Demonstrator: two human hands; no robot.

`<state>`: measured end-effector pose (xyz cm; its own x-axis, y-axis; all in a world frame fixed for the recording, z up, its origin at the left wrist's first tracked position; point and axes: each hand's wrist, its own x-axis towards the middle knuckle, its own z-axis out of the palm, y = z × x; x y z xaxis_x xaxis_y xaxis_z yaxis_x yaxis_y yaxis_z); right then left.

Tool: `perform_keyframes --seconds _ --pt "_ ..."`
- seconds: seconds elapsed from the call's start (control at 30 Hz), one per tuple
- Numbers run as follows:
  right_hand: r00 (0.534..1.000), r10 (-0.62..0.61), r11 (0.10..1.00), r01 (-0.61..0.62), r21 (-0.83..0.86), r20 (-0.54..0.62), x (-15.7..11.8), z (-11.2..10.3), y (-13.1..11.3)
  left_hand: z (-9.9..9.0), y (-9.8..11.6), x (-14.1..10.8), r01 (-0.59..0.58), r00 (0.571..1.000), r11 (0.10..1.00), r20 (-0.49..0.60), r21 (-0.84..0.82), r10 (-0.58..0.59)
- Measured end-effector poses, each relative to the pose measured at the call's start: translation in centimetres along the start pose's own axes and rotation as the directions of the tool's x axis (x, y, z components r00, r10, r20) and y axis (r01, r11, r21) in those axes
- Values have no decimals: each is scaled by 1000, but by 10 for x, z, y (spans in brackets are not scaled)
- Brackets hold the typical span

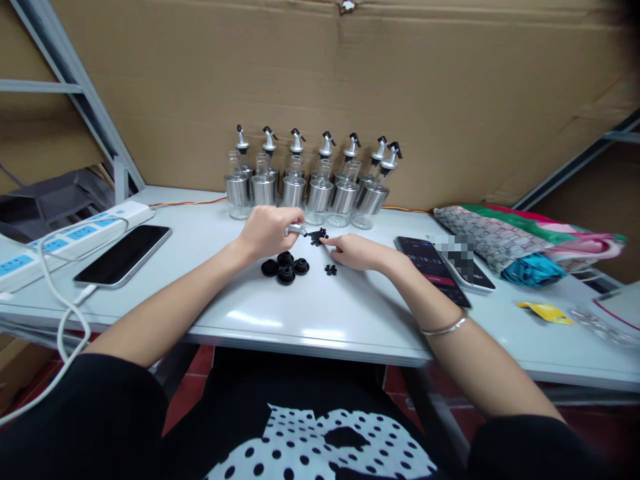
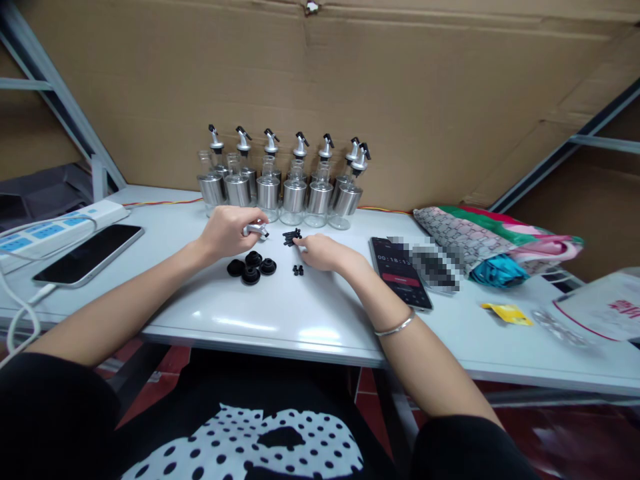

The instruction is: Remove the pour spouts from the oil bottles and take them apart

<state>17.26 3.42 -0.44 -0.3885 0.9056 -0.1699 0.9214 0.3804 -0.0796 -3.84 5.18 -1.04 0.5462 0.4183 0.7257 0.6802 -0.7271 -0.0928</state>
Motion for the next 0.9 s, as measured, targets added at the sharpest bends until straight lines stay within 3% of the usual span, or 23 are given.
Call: perform_keyframes --seconds 0.9 --pt "997 9 994 -17 -107 -72 5 5 -3 -2 1 1 33 998 999 54 4 -33"
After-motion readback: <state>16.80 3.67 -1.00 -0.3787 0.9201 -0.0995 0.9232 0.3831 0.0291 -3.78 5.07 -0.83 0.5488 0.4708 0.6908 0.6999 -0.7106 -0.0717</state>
